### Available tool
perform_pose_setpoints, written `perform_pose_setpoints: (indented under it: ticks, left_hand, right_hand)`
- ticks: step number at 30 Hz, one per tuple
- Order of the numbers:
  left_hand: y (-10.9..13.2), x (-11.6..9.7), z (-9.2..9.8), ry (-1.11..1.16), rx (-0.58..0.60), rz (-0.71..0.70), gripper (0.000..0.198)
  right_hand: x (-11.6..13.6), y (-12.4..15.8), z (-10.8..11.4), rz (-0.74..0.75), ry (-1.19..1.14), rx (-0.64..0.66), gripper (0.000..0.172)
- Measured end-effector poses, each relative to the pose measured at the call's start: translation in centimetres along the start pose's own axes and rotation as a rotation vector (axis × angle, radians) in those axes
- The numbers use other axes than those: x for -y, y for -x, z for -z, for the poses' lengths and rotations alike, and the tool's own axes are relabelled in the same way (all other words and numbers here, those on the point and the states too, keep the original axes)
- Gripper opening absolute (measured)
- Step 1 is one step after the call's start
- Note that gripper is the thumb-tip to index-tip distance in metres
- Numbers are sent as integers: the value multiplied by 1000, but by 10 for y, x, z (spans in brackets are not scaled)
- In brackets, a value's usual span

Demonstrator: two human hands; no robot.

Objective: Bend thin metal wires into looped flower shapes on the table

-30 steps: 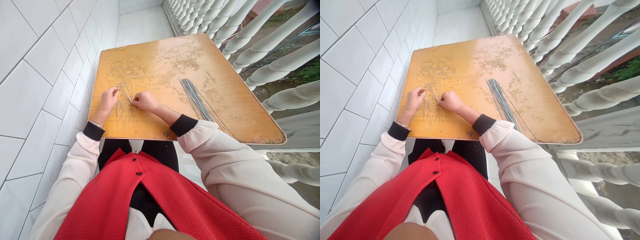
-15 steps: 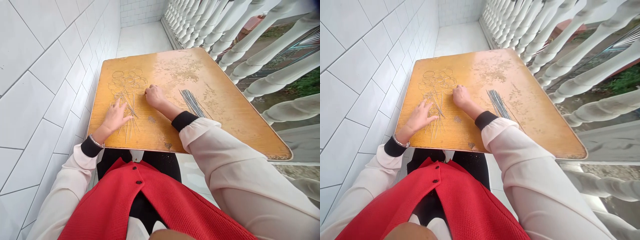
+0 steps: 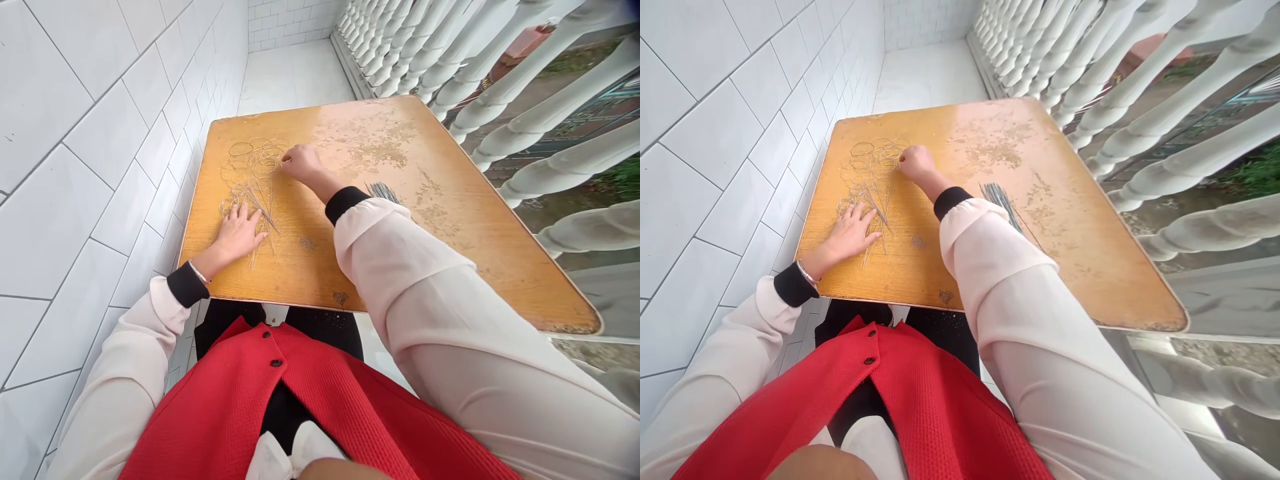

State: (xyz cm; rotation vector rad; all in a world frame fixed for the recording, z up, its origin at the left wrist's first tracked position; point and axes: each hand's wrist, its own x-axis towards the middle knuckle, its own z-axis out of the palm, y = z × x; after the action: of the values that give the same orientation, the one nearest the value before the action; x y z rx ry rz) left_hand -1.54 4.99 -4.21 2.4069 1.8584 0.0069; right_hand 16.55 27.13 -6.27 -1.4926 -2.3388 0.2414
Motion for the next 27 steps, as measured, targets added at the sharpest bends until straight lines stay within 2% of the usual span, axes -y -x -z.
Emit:
perform_pose_setpoints:
  ticks: [2, 5, 7, 8, 10, 12, 14, 17, 20, 24, 27]
  left_hand:
    - [-16, 7, 2, 10, 7, 23, 67]
    - [-34, 16, 4, 20, -22, 40, 66]
    - [-37, 20, 6, 43, -56, 48, 65]
    - [-35, 22, 6, 60, -94, 37, 64]
    - [-25, 23, 7, 93, -206, 13, 57]
    - [-9, 19, 6, 121, -319, -23, 45]
    - [8, 10, 3, 171, -354, -142, 31]
    - [27, -10, -5, 250, -340, -442, 28]
    - [34, -26, -15, 235, -318, -589, 31]
    - [37, -30, -28, 255, -237, -595, 29]
    - [40, -23, -36, 256, -245, -551, 27]
  right_hand:
    - [9, 24, 24, -173, -16, -31, 41]
    - [22, 77, 66, -298, 22, -1, 39]
    - [26, 116, 91, -330, 119, -1, 36]
    - [26, 136, 100, -360, 196, 4, 35]
    - [23, 172, 111, -412, 313, 93, 34]
    - [18, 202, 113, -508, 413, 200, 44]
    - [14, 223, 110, -599, 459, 293, 57]
    - [10, 239, 103, -713, 453, 348, 59]
    - [4, 241, 100, -736, 443, 333, 48]
    - [-9, 238, 102, -717, 436, 317, 43]
    - [-18, 237, 102, -725, 413, 300, 40]
